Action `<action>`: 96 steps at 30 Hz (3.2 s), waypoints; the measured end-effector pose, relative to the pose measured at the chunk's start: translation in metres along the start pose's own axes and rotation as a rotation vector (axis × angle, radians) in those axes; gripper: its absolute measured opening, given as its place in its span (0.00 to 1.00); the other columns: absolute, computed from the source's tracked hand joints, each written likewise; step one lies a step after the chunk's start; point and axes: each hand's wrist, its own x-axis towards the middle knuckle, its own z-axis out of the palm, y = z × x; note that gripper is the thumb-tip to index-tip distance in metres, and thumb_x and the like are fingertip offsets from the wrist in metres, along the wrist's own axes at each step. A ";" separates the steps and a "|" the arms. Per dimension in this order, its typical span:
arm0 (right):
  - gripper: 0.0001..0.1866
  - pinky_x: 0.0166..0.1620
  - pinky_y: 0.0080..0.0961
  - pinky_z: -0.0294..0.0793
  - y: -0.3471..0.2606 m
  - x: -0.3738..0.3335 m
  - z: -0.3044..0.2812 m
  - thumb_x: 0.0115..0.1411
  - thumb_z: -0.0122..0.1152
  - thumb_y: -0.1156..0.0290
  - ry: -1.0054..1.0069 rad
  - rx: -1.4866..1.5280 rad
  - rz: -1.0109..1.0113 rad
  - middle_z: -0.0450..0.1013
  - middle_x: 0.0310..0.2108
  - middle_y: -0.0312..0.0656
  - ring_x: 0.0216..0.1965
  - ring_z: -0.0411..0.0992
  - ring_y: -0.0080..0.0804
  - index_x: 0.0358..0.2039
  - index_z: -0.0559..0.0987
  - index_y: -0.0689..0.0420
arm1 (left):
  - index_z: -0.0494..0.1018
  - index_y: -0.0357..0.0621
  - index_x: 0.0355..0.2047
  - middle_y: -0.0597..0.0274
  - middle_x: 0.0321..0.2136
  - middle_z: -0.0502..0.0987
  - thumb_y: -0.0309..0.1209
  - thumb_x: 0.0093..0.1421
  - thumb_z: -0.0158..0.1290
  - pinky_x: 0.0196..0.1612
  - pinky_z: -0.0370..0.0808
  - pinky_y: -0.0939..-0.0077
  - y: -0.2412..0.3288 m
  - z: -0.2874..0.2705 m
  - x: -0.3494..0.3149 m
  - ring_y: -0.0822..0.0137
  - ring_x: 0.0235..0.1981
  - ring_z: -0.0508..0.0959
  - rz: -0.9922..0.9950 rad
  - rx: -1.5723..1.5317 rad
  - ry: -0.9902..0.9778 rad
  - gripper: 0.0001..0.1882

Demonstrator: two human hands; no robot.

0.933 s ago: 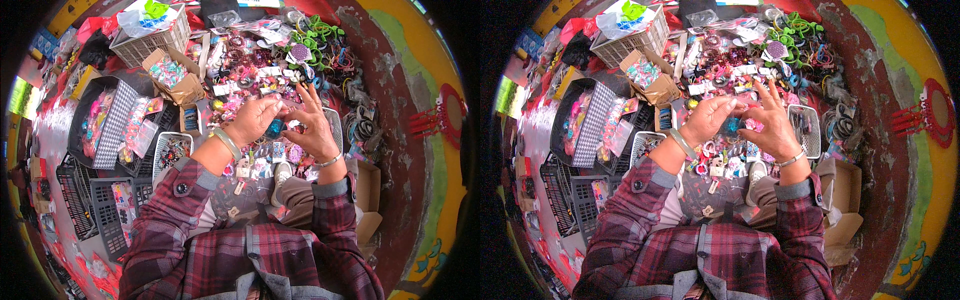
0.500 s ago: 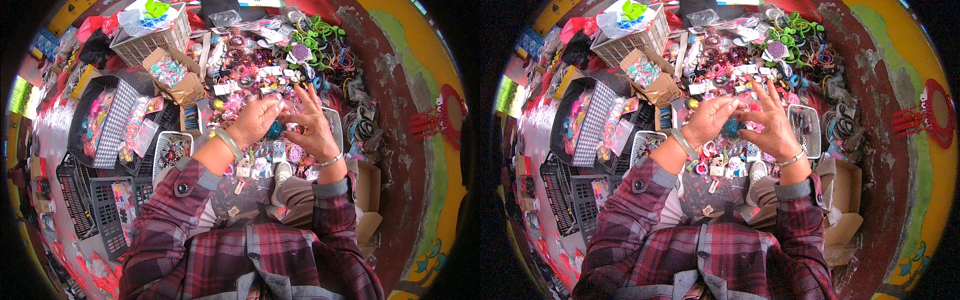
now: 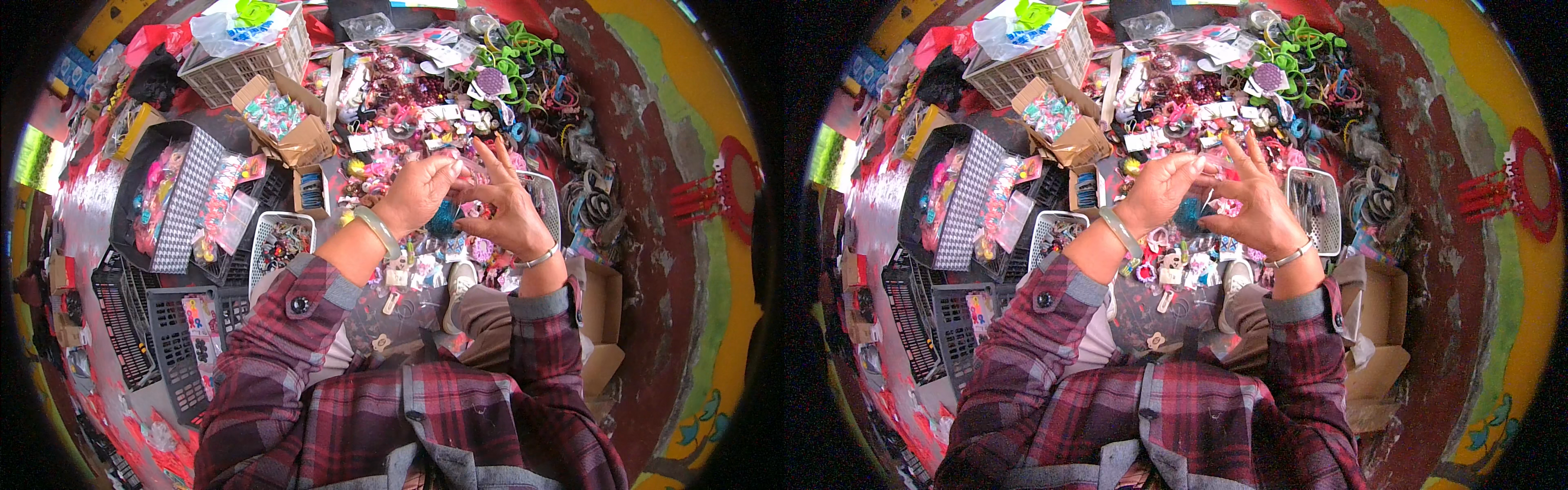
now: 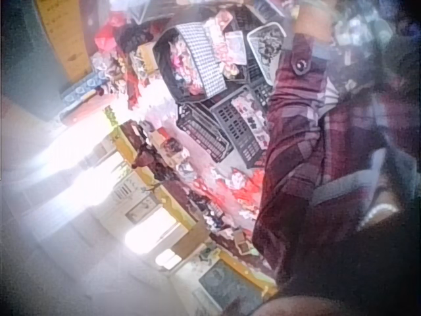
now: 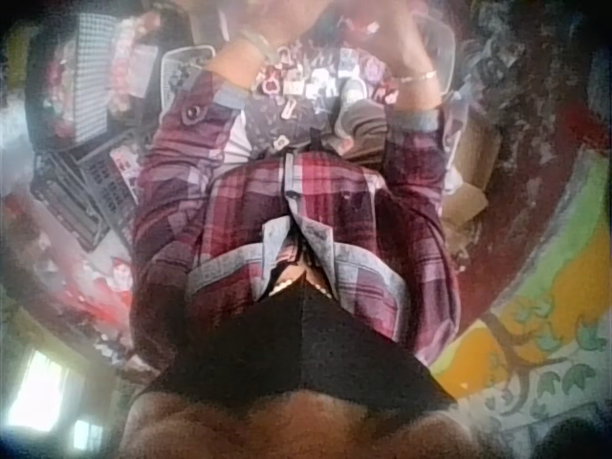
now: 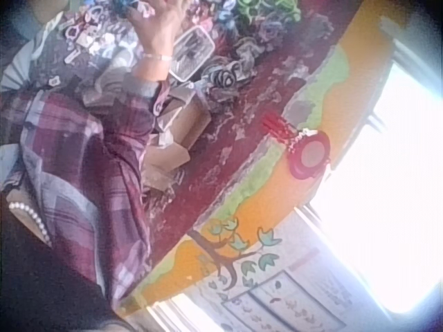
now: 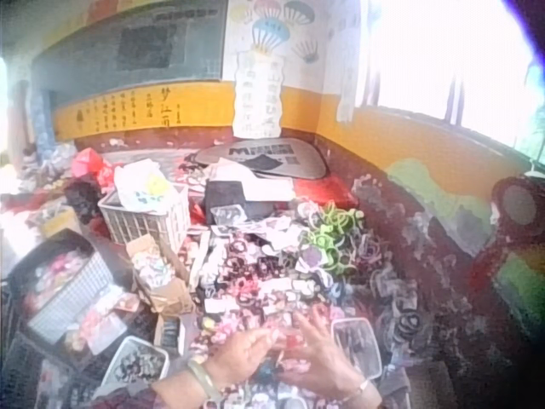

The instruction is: The person sits on the floor and packs small hair accessories into clear plastic bags. They pick up items like blue and pink hair scrunchies, place them into bags, and seal them before setting them aside.

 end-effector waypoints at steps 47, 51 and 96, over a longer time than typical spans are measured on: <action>0.08 0.31 0.16 0.70 0.010 0.002 0.017 0.55 0.54 0.73 0.378 0.906 0.672 0.75 0.28 0.40 0.28 0.73 0.24 0.30 0.77 0.65 | 0.69 0.36 0.37 0.55 0.33 0.76 0.38 0.62 0.41 0.38 0.72 0.76 0.013 -0.016 0.001 0.69 0.34 0.76 -0.165 -0.182 0.217 0.16; 0.06 0.38 0.19 0.73 0.022 -0.001 0.016 0.55 0.52 0.76 0.391 1.144 0.608 0.74 0.31 0.44 0.33 0.73 0.28 0.29 0.75 0.65 | 0.70 0.40 0.37 0.64 0.31 0.76 0.39 0.60 0.46 0.26 0.70 0.83 0.025 -0.016 0.001 0.77 0.27 0.73 -0.294 -0.172 0.173 0.14; 0.07 0.25 0.12 0.67 0.033 -0.006 -0.004 0.55 0.55 0.69 0.616 1.060 0.589 0.76 0.29 0.37 0.30 0.72 0.20 0.30 0.77 0.59 | 0.64 0.36 0.49 0.61 0.41 0.73 0.26 0.53 0.54 0.35 0.74 0.84 0.016 -0.018 -0.001 0.73 0.38 0.75 -0.473 -0.146 -0.093 0.22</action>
